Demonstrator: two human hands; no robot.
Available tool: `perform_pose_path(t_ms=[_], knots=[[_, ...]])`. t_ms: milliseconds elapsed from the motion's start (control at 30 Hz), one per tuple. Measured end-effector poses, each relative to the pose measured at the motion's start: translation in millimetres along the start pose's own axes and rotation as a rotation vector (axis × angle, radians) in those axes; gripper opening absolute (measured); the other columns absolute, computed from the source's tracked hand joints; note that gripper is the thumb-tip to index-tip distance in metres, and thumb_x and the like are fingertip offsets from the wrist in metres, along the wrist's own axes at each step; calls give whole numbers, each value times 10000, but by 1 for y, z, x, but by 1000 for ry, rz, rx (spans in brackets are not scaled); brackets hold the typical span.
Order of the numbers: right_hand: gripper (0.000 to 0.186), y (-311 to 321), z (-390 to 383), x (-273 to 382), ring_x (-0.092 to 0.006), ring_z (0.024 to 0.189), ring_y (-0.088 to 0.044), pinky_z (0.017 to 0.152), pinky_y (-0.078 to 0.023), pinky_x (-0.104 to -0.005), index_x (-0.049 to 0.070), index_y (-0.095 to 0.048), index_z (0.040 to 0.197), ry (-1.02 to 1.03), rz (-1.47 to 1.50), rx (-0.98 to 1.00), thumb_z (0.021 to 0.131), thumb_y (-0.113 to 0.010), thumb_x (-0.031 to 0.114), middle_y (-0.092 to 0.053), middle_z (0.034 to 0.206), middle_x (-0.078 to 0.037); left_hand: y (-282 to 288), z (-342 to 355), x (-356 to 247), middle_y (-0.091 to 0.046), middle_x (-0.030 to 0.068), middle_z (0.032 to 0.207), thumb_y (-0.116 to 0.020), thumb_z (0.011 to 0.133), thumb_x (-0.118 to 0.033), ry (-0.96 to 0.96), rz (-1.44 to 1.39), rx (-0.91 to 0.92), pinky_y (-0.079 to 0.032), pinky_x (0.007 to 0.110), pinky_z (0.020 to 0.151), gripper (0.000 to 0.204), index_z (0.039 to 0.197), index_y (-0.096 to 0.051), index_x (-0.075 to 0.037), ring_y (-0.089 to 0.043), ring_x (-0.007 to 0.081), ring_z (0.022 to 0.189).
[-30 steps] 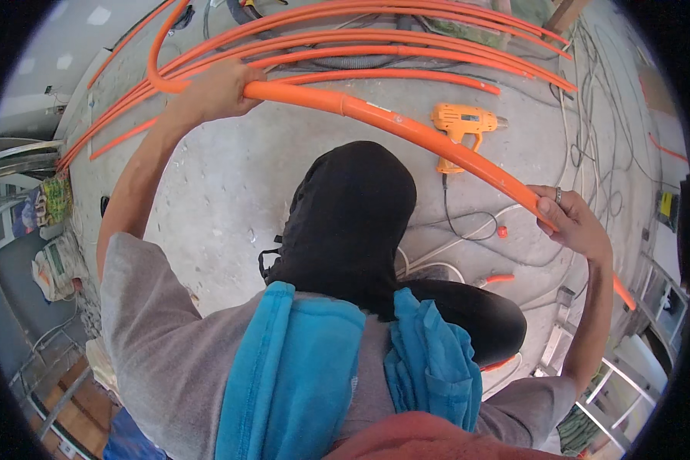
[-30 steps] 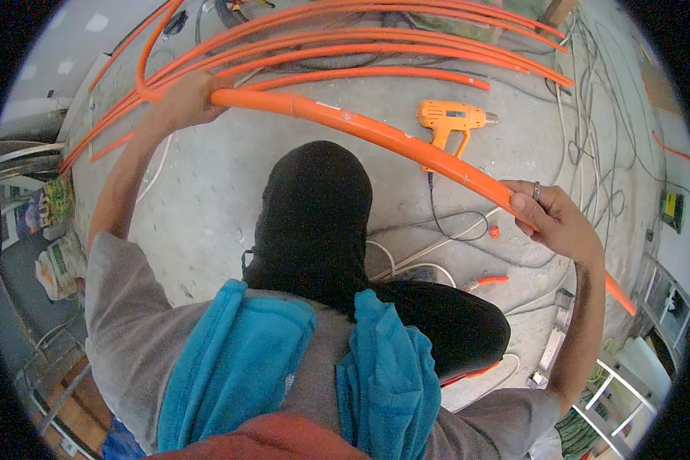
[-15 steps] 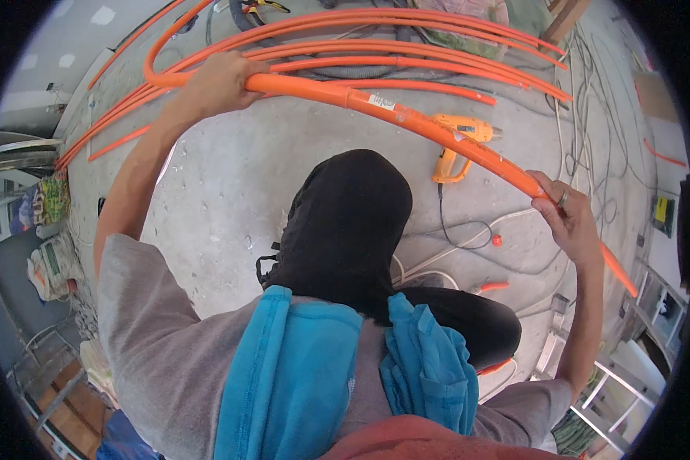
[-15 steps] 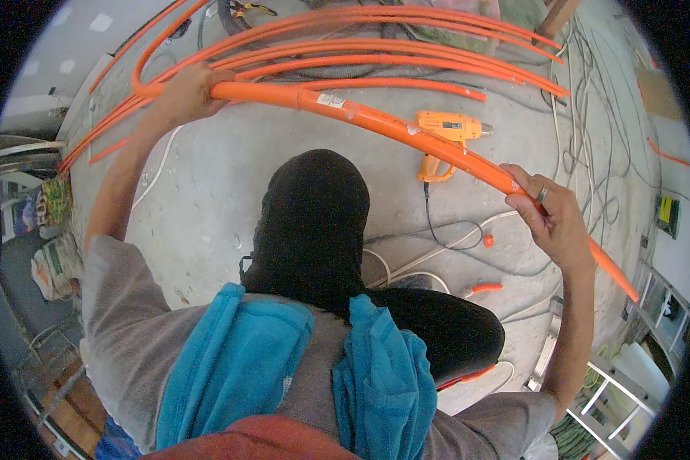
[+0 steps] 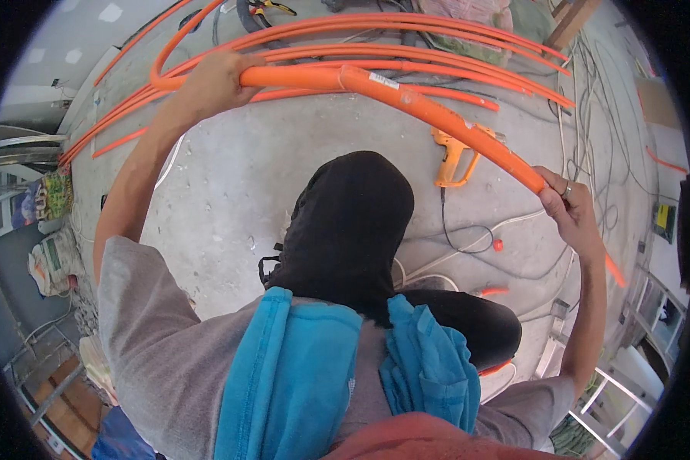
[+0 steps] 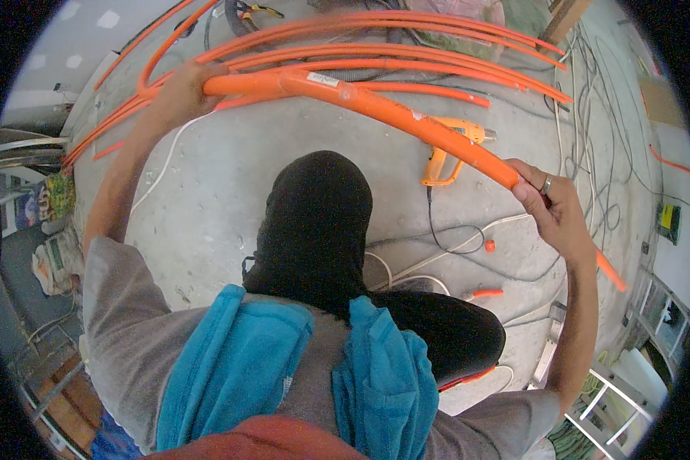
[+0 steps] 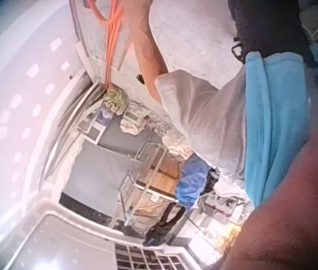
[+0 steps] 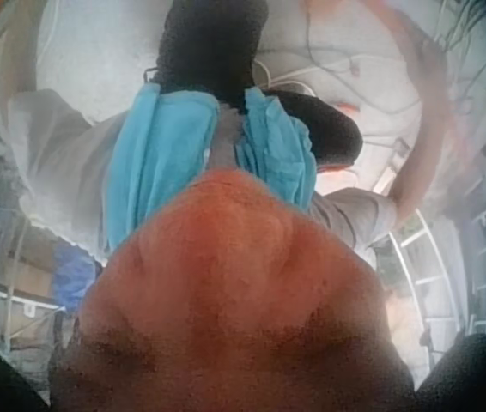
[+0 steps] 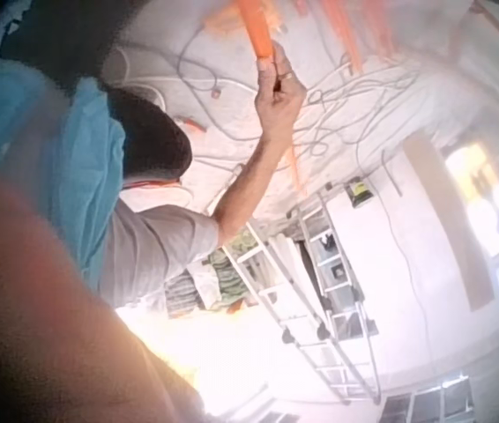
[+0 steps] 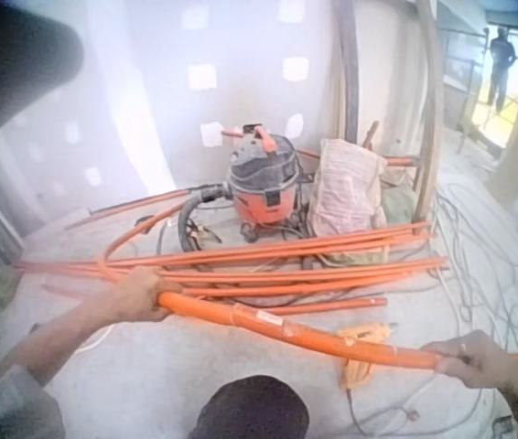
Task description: The person bends a piece of orange conduit by heating it with a heat gun and then manually applying pressure until it retains a curved shape.
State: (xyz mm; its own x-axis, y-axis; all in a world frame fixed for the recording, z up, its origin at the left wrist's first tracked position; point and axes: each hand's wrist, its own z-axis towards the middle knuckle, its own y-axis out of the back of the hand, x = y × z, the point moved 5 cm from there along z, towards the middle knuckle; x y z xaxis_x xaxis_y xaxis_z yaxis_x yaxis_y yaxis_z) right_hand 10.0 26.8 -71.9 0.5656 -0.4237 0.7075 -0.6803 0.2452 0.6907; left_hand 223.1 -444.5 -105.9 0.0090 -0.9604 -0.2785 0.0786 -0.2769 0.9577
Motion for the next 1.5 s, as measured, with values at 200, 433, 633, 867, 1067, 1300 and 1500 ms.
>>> perform_pose_path(t_ms=[200, 433, 633, 867, 1067, 1300, 1500], knots=[[462, 9, 4, 2, -72, 567, -403, 540, -389, -250, 48, -662, 1355, -325, 152, 237, 1054, -581, 388, -521, 660, 32, -5, -1, 3, -682, 139, 776, -751, 761, -84, -29, 0, -16, -521, 426, 679, 237, 997, -729, -88, -652, 344, 724], [456, 3, 3, 7, -100, 621, -478, 615, -451, -278, 36, -638, 1378, -180, 35, 231, 1023, -636, 323, -628, 715, -33, -10, -4, -5, -669, 153, 766, -745, 769, -101, -62, 73, 30, -507, 445, 674, 179, 941, -709, -63, -647, 344, 719], [457, 6, -1, 14, -157, 658, -482, 683, -469, -319, 47, -633, 1381, 43, -95, -30, 958, -707, 203, -598, 768, -101, -1, -1, -5, -661, 154, 755, -746, 795, -116, 36, -71, -2, -502, 432, 673, 173, 952, -708, -54, -637, 338, 703], [497, 6, -5, 22, -198, 626, -532, 601, -453, -333, 151, -644, 1397, 73, -392, -120, 913, -740, 205, -561, 743, -94, 1, -5, -2, -666, 159, 775, -744, 805, -118, -17, -25, 20, -505, 421, 684, 187, 971, -706, -40, -640, 345, 720], [548, 7, -4, 35, -216, 659, -599, 602, -500, -358, 208, -630, 1414, 260, -649, -238, 882, -758, 176, -628, 816, -77, 10, -9, -2, -669, 169, 780, -742, 808, -117, 56, -89, 81, -508, 427, 702, 191, 979, -707, -41, -639, 356, 730], [549, 18, 0, 61, -215, 727, -635, 637, -534, -371, 224, -638, 1403, 339, -811, -283, 869, -755, 174, -652, 922, -68, 6, -13, -4, -663, 170, 770, -738, 822, -139, 35, -37, 90, -498, 443, 692, 174, 968, -711, -47, -635, 365, 730], [537, -16, 24, 85, -292, 783, -628, 710, -517, -398, 182, -577, 1463, 118, -442, -28, 937, -686, 153, -631, 954, -130, -7, -17, -16, -669, 166, 765, -748, 826, -155, 39, -55, 67, -500, 448, 690, 154, 935, -709, -55, -639, 362, 730]])
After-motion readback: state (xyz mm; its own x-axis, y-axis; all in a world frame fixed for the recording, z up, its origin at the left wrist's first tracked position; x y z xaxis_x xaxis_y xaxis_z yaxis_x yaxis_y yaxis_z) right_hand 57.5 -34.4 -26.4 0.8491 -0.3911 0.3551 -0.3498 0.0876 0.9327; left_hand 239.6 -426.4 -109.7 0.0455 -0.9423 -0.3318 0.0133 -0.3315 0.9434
